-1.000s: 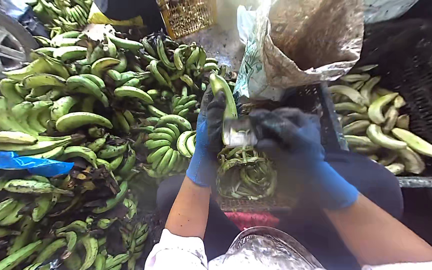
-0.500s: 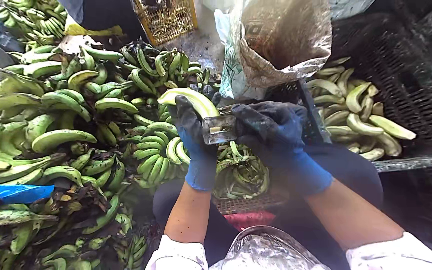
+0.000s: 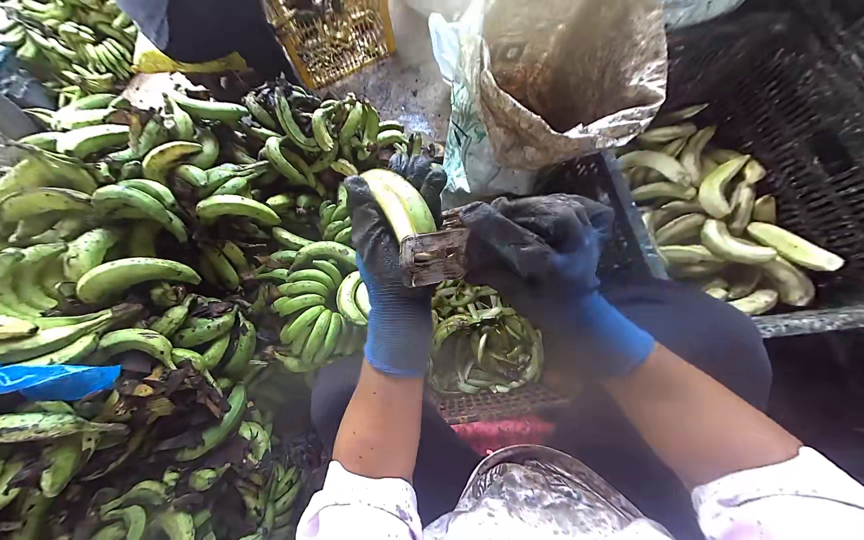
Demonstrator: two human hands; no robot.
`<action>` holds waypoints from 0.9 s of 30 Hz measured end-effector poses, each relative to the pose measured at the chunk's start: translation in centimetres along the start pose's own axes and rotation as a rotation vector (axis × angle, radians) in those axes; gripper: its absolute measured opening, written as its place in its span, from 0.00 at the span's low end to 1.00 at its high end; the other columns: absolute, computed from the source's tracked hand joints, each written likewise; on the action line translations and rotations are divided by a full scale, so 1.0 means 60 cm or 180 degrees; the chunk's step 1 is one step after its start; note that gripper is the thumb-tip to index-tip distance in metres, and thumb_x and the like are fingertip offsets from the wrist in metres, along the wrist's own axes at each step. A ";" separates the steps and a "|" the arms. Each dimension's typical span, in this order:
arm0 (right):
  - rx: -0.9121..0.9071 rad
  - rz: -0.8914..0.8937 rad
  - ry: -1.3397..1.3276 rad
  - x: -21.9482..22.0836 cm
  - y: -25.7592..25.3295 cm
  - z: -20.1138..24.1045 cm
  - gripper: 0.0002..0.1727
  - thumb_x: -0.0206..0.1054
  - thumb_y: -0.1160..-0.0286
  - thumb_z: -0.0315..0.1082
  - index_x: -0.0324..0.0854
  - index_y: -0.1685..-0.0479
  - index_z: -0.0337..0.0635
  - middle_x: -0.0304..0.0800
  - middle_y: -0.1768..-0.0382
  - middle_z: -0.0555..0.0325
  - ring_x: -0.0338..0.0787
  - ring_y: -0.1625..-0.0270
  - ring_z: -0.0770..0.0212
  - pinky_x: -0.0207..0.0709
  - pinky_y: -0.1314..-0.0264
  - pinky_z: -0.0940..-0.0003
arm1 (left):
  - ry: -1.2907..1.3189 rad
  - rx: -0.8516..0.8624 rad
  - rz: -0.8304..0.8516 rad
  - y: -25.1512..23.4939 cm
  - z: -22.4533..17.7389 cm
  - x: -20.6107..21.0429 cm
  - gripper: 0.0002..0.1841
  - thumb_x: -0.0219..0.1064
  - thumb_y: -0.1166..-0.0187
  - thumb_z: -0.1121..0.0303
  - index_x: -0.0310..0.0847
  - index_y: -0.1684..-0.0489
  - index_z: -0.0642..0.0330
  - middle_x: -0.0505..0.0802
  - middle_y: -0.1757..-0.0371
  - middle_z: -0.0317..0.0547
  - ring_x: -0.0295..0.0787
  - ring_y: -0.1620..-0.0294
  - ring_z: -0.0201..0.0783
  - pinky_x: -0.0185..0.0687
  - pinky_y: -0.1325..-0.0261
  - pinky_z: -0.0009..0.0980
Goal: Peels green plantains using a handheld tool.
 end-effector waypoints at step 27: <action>-0.0206 0.0173 -0.0191 -0.008 0.010 -0.001 0.28 0.69 0.24 0.60 0.83 0.29 0.59 0.89 0.40 0.50 0.84 0.33 0.51 0.67 0.26 0.45 | -0.0069 -0.0420 -0.0222 0.022 -0.003 -0.021 0.29 0.35 0.08 0.40 0.78 0.41 0.47 0.87 0.58 0.34 0.86 0.63 0.24 0.85 0.61 0.20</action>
Point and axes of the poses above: each hand's wrist, its own y-axis away from the middle knuckle, its own x-axis out of the palm, z = x × y, the point moved 6 cm from there along -y, towards the middle knuckle
